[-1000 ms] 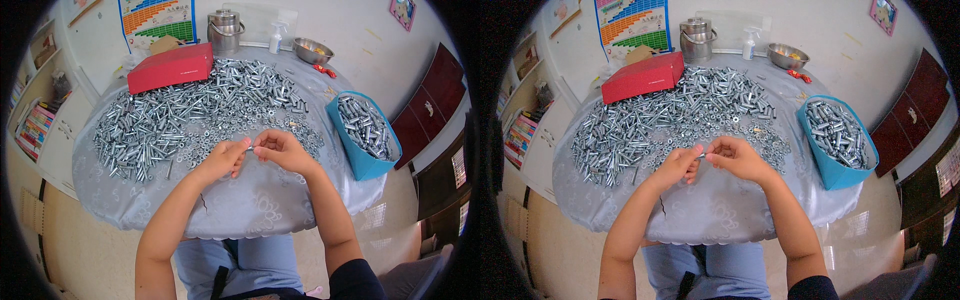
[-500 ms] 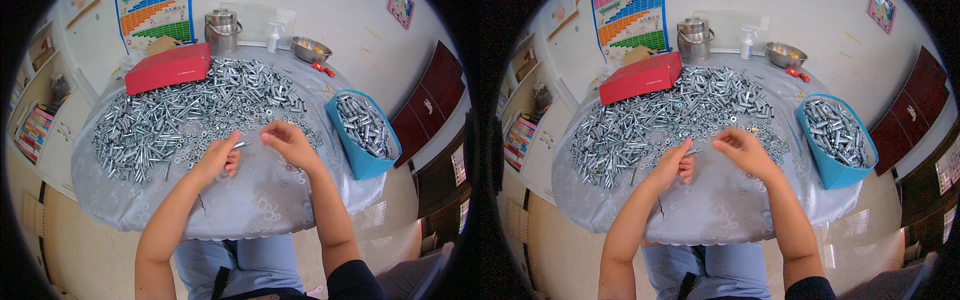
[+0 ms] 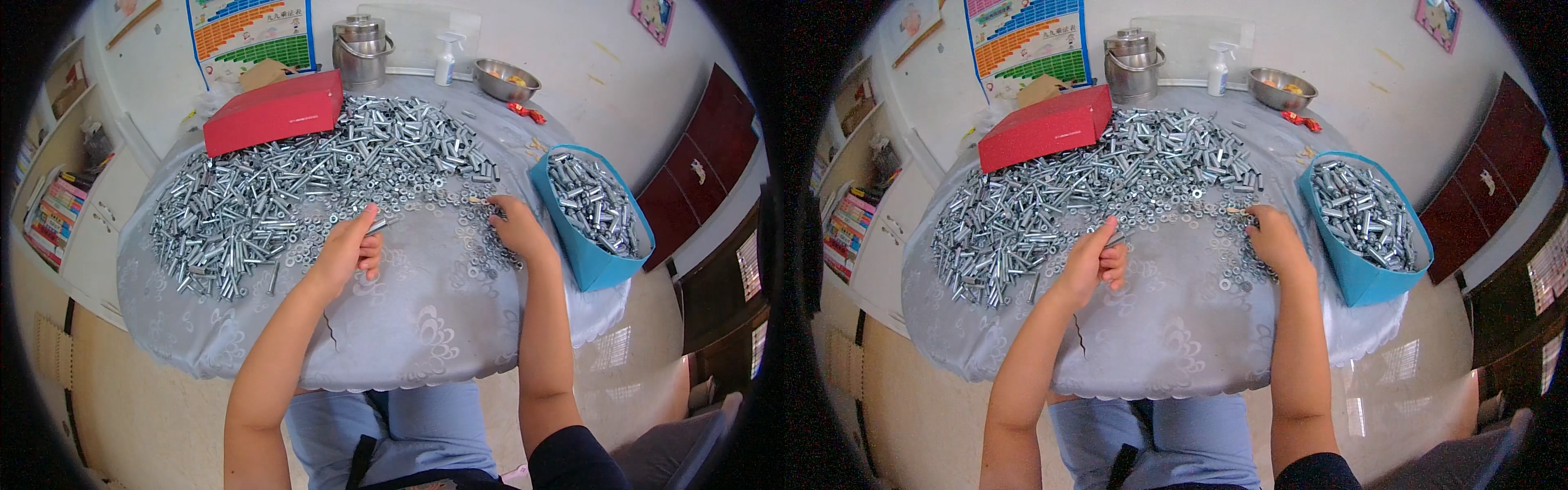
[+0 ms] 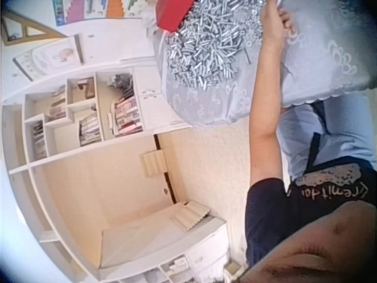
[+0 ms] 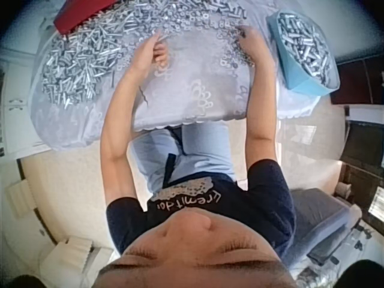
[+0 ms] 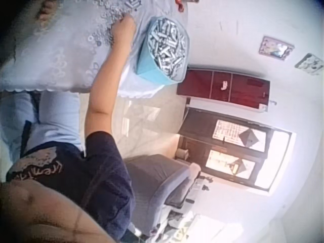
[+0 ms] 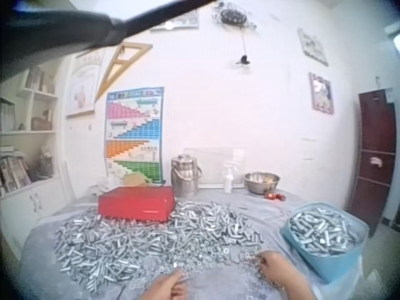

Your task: The person sits at a table covered with a grey cloth and assembles metal hardware by hand. They pick up bolts and washers from a large pile, thread the washers onto the bolts, and place the completed assemblies into a blue plastic bin.

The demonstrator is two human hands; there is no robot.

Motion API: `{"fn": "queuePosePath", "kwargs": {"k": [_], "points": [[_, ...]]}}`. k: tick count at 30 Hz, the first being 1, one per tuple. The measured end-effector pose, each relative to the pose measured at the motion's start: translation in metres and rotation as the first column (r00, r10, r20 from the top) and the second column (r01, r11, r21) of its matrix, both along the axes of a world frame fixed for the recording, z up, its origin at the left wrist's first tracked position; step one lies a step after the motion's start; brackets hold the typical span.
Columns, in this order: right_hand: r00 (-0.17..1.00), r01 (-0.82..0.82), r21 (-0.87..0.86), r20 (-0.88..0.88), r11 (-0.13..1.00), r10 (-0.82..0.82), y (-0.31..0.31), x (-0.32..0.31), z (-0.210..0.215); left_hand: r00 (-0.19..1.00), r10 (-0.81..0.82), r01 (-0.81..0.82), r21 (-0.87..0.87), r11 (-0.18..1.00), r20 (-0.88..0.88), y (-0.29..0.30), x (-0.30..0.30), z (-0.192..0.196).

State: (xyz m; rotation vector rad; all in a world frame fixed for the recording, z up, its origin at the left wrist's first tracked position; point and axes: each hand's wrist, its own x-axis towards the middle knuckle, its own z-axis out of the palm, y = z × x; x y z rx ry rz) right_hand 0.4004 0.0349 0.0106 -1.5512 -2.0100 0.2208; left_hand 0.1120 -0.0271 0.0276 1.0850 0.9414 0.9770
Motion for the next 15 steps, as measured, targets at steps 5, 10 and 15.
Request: {"fn": "queuePosePath", "kwargs": {"k": [5, 10, 15], "points": [[0.999, -0.009, 0.053, 0.040, 0.999, 0.007, 0.008, 0.005, -0.010, 1.000, -0.006, 0.006, -0.007, 1.000, -0.020, -0.001, 0.001, 0.003], [0.997, 0.064, -0.028, -0.048, 0.998, -0.065, 0.005, 0.001, -0.004, 1.000, -0.006, 0.006, 0.004, 1.000, -0.026, -0.002, 0.001, 0.003], [0.990, 0.085, -0.077, -0.104, 0.993, -0.093, 0.005, -0.001, 0.000, 0.999, -0.002, 0.003, 0.007, 1.000, -0.043, -0.003, 0.003, 0.006]]}}
